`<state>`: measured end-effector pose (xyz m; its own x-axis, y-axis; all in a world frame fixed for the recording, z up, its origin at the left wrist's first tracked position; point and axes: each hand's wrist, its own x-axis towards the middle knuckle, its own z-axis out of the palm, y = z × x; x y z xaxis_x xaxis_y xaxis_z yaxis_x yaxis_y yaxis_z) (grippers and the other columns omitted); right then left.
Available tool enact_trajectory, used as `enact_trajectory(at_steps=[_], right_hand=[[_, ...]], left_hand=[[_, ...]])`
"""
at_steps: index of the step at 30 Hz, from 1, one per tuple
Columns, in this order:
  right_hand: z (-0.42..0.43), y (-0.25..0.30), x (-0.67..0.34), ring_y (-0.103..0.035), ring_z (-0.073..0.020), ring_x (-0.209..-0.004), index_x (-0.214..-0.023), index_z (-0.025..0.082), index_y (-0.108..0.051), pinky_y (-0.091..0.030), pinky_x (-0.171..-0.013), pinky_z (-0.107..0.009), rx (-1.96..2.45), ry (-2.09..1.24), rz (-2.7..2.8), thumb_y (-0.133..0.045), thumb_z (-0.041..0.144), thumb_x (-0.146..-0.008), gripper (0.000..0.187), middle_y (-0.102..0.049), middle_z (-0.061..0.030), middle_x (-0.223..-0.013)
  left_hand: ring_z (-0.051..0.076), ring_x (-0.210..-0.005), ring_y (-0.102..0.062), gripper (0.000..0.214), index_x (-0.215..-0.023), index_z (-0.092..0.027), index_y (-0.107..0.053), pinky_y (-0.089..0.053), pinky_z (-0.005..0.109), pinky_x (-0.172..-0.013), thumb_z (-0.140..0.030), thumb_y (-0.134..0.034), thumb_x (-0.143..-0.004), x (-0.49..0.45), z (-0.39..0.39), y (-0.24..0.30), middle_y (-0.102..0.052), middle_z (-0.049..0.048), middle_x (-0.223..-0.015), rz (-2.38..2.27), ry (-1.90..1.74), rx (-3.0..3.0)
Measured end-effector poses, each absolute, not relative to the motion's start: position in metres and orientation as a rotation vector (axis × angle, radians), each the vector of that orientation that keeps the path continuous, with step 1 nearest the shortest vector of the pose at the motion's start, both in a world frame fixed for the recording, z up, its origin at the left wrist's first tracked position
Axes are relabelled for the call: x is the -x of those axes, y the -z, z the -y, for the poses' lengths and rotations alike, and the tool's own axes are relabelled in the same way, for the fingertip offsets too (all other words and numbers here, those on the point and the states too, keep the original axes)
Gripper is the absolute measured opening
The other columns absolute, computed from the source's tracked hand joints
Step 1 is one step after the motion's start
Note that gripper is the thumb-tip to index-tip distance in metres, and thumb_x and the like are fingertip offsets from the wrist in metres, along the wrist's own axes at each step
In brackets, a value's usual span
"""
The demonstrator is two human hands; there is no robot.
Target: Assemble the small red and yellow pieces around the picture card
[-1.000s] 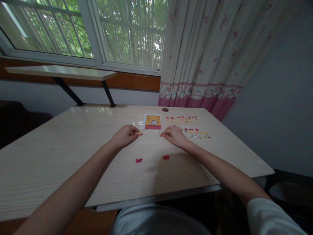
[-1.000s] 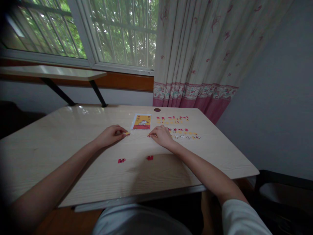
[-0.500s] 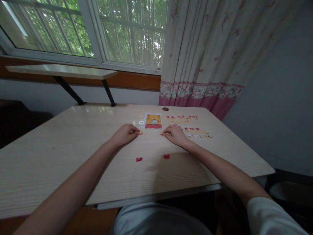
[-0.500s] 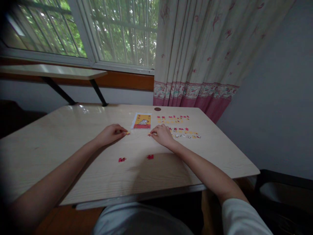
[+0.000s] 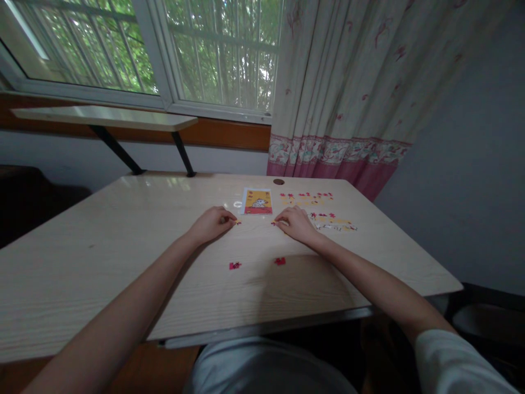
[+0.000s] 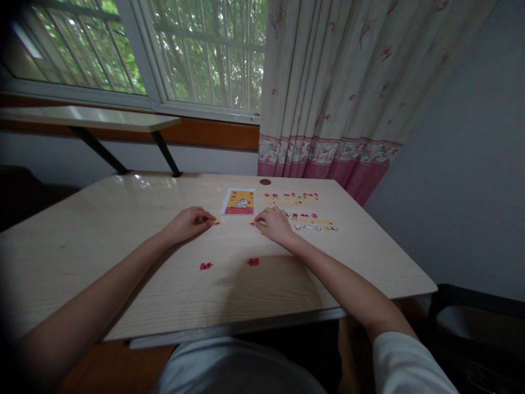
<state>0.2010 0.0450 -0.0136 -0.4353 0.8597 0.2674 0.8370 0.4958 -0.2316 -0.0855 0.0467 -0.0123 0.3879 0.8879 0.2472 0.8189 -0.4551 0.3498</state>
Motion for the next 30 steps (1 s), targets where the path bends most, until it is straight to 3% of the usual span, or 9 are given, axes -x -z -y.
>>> enact_trajectory(at_steps=[3,8,13,30], right_hand=[[-0.045,0.012,-0.203,-0.054,-0.0207,-0.095,-0.092,0.020,-0.072,-0.034,-0.085,-0.034,1.355,-0.105,2.389,-0.058,0.031,-0.086,0.018,-0.068,-0.0064,-0.097],[-0.030,-0.001,-0.209,-0.056,-0.0153,-0.081,-0.081,0.017,-0.069,-0.038,-0.078,-0.028,0.980,-0.383,2.570,-0.065,0.029,-0.080,0.012,-0.066,-0.0036,-0.081],[-0.014,-0.008,-0.210,-0.054,-0.0118,-0.075,-0.080,0.017,-0.068,-0.039,-0.075,-0.024,0.653,-0.658,2.816,-0.068,0.028,-0.078,0.011,-0.063,-0.0007,-0.075],[-0.007,-0.005,-0.201,-0.051,-0.0139,-0.078,-0.078,0.017,-0.067,-0.037,-0.077,-0.026,0.735,-0.601,2.811,-0.066,0.033,-0.081,0.016,-0.062,-0.0013,-0.075]], left_hand=[[0.019,-0.077,-0.058,0.032,-0.088,-0.015,-0.071,-0.042,0.028,-0.069,-0.038,-0.050,-0.081,0.086,-0.043,0.006,-0.065,0.0077,-0.083,-1.516,-0.634,-2.452],[0.015,-0.064,-0.050,0.033,-0.061,-0.016,-0.054,-0.037,0.026,-0.059,-0.047,-0.060,-0.072,0.087,-0.026,-0.014,-0.054,0.0028,-0.068,-1.461,-0.482,-2.389],[0.013,-0.062,-0.044,0.042,-0.062,-0.018,-0.046,-0.033,0.024,-0.056,-0.055,-0.067,-0.066,0.084,-0.011,-0.022,-0.047,-0.0006,-0.069,-1.230,-0.169,-2.423],[0.012,-0.061,-0.041,0.048,-0.059,-0.019,-0.042,-0.029,0.023,-0.055,-0.051,-0.077,-0.053,0.084,-0.011,-0.015,-0.045,-0.0044,-0.062,-1.145,-0.012,-2.370]])
